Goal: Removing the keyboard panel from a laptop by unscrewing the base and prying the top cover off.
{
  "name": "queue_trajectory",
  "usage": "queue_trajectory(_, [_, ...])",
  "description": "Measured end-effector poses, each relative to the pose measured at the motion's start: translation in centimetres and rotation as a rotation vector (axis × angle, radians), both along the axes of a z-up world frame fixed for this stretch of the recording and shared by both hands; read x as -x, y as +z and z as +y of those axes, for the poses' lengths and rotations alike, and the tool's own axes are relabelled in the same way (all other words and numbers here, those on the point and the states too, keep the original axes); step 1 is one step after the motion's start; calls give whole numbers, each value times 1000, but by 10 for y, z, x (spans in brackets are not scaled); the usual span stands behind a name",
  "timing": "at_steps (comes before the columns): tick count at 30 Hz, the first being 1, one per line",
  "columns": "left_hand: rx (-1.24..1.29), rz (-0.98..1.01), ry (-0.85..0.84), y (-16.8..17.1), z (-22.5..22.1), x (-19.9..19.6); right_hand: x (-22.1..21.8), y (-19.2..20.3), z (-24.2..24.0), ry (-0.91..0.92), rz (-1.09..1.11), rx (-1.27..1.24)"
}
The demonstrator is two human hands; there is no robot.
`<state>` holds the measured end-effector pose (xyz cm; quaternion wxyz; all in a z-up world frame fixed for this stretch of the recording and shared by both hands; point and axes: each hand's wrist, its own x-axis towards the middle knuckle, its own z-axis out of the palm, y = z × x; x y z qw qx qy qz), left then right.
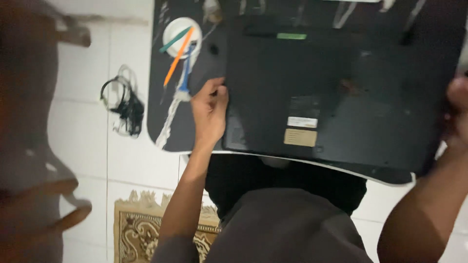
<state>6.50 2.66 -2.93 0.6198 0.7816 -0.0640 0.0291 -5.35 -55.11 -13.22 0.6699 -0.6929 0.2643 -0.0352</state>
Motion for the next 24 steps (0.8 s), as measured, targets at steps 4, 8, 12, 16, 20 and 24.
queue_trajectory(4, [-8, 65, 68, 18, -10, 3, -5, 44, 61, -108, 3, 157])
queue_trajectory(8, [-37, 48, 42, 19, -16, 3, -8, 77, 84, -72, 0, 312])
queue_trajectory(12, [-36, 7, 49, 27, -20, 5, -10, 85, 94, -59, -38, 302])
queue_trajectory(16, [-81, -15, 70, 27, -21, 5, -13, 99, 103, -53, -9, 331])
queue_trajectory(20, [-68, 20, 76, 23, -21, 4, -16, 104, 108, -88, 34, 330])
queue_trajectory(24, [-93, -1, 50, 27, -22, 4, -15, 103, 107, -25, -45, 341])
